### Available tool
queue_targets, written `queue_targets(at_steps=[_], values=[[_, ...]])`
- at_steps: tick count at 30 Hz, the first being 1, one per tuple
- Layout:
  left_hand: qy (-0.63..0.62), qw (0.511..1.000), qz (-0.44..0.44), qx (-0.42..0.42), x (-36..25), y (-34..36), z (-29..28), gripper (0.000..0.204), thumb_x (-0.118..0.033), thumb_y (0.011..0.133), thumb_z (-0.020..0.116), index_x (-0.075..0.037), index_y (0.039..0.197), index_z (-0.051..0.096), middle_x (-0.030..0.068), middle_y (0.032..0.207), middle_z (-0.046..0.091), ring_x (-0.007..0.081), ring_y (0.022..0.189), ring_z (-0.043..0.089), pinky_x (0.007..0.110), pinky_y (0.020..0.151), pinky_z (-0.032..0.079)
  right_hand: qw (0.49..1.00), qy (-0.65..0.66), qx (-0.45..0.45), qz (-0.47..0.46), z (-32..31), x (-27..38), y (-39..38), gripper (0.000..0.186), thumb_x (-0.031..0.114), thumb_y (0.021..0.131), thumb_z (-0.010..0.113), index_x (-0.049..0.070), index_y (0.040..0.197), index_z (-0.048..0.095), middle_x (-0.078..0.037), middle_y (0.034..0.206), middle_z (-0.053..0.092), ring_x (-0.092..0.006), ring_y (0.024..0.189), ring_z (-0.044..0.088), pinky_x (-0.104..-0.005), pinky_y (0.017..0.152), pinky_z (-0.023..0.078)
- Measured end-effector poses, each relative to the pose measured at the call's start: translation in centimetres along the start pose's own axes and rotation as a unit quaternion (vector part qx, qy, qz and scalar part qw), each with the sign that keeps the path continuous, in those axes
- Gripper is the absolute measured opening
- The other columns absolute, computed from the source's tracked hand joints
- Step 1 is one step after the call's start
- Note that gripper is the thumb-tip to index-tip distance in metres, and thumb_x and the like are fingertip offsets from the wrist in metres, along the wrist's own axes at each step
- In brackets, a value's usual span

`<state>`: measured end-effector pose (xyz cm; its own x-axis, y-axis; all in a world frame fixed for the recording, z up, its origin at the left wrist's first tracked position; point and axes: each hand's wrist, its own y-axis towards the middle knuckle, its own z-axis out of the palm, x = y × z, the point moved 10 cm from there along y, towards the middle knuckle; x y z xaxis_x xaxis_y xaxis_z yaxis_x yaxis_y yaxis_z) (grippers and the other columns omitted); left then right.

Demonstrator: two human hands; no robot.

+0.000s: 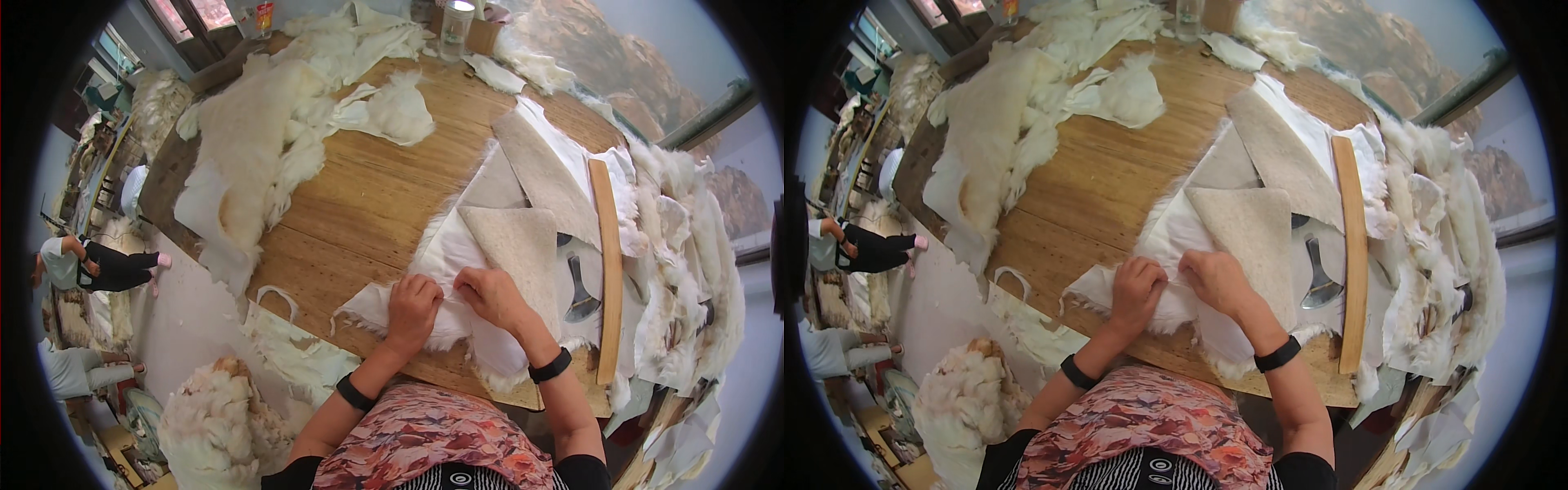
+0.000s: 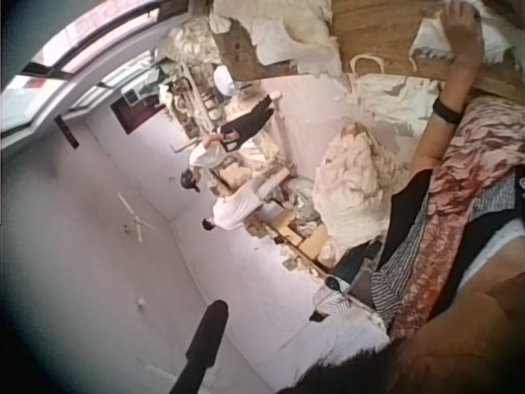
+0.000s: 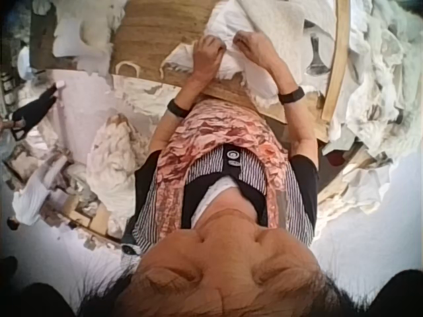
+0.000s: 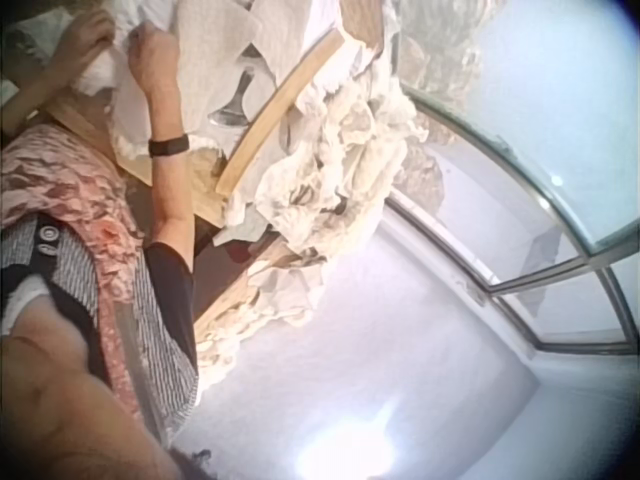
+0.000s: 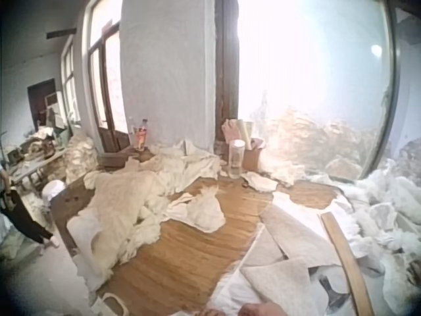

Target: Cutting and trimming sheepskin pelts using a knife and a wooden straightedge in a leather goods workshop.

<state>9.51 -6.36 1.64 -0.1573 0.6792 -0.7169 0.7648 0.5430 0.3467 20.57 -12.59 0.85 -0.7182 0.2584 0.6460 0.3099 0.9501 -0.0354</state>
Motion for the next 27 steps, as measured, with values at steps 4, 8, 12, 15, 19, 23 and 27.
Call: queue_targets(at_steps=[4, 8, 12, 15, 19, 23, 27], values=[[0.020, 1.000, -0.002, 0.005, 0.2, -0.1, 0.2, 0.011, -0.007, 0.074, 0.066, -0.010, 0.079, 0.057, 0.0041, 0.086, 0.057, 0.0254, 0.090, 0.054, 0.039, 0.077, 0.040, 0.999, -0.008, 0.019, -0.033, 0.2, 1.0, 0.3, 0.010, 0.013, 0.082, 0.063, 0.007, 0.089, 0.063, -0.014, 0.076, 0.065, -0.0333, 0.071, 0.063, -0.0395, 0.065, 0.050], [0.010, 1.000, 0.004, -0.008, 0.2, -0.1, 0.0, 0.012, -0.003, 0.073, 0.066, -0.007, 0.080, 0.057, 0.0071, 0.087, 0.058, 0.0288, 0.086, 0.055, 0.040, 0.075, 0.040, 0.997, 0.004, 0.072, -0.040, 0.3, 1.8, 0.5, 0.023, 0.023, 0.075, 0.071, 0.008, 0.089, 0.062, -0.011, 0.076, 0.066, -0.0304, 0.071, 0.064, -0.0387, 0.064, 0.050], [-0.001, 1.000, -0.002, -0.010, 0.4, -0.2, 0.1, 0.011, -0.004, 0.074, 0.066, -0.007, 0.081, 0.057, 0.0077, 0.087, 0.058, 0.0294, 0.085, 0.055, 0.040, 0.075, 0.040, 0.996, -0.029, 0.069, -0.038, 0.8, 1.5, 0.9, 0.028, 0.028, 0.072, 0.074, 0.008, 0.087, 0.062, -0.010, 0.075, 0.066, -0.0293, 0.070, 0.064, -0.0386, 0.063, 0.050], [-0.007, 1.000, -0.005, -0.018, 0.4, -0.2, 0.0, 0.011, -0.005, 0.074, 0.066, -0.007, 0.081, 0.058, 0.0082, 0.086, 0.058, 0.0298, 0.085, 0.054, 0.040, 0.075, 0.040, 0.995, -0.052, 0.074, -0.037, 1.5, 1.5, 1.1, 0.026, 0.027, 0.072, 0.074, 0.009, 0.086, 0.063, -0.010, 0.074, 0.066, -0.0299, 0.070, 0.064, -0.0388, 0.063, 0.050], [-0.030, 0.999, -0.014, -0.019, 0.9, -0.2, -0.1, 0.011, -0.005, 0.074, 0.066, -0.007, 0.081, 0.057, 0.0085, 0.086, 0.058, 0.0302, 0.084, 0.054, 0.040, 0.074, 0.040, 0.996, -0.051, 0.070, -0.037, 1.8, 1.5, 1.1, 0.025, 0.026, 0.073, 0.074, 0.010, 0.087, 0.062, -0.010, 0.073, 0.065, -0.0307, 0.069, 0.064, -0.0402, 0.062, 0.049], [-0.027, 1.000, -0.016, 0.001, 1.1, -0.2, 0.3, 0.012, -0.007, 0.075, 0.066, -0.008, 0.082, 0.056, 0.0069, 0.086, 0.055, 0.0285, 0.087, 0.053, 0.040, 0.076, 0.040, 0.995, -0.062, 0.076, -0.017, 1.7, 1.5, 1.3, 0.041, 0.025, 0.075, 0.072, 0.013, 0.110, 0.055, -0.011, 0.069, 0.064, -0.0327, 0.066, 0.063, -0.0430, 0.060, 0.048], [-0.032, 0.999, -0.007, -0.004, 1.0, -0.2, 0.3, 0.011, -0.007, 0.075, 0.065, -0.008, 0.081, 0.056, 0.0070, 0.086, 0.055, 0.0291, 0.087, 0.053, 0.040, 0.076, 0.040, 0.992, -0.074, 0.095, -0.032, 2.7, 1.7, 1.5, 0.052, 0.024, 0.078, 0.071, 0.015, 0.123, 0.046, -0.012, 0.067, 0.063, -0.0340, 0.065, 0.062, -0.0444, 0.058, 0.046]])
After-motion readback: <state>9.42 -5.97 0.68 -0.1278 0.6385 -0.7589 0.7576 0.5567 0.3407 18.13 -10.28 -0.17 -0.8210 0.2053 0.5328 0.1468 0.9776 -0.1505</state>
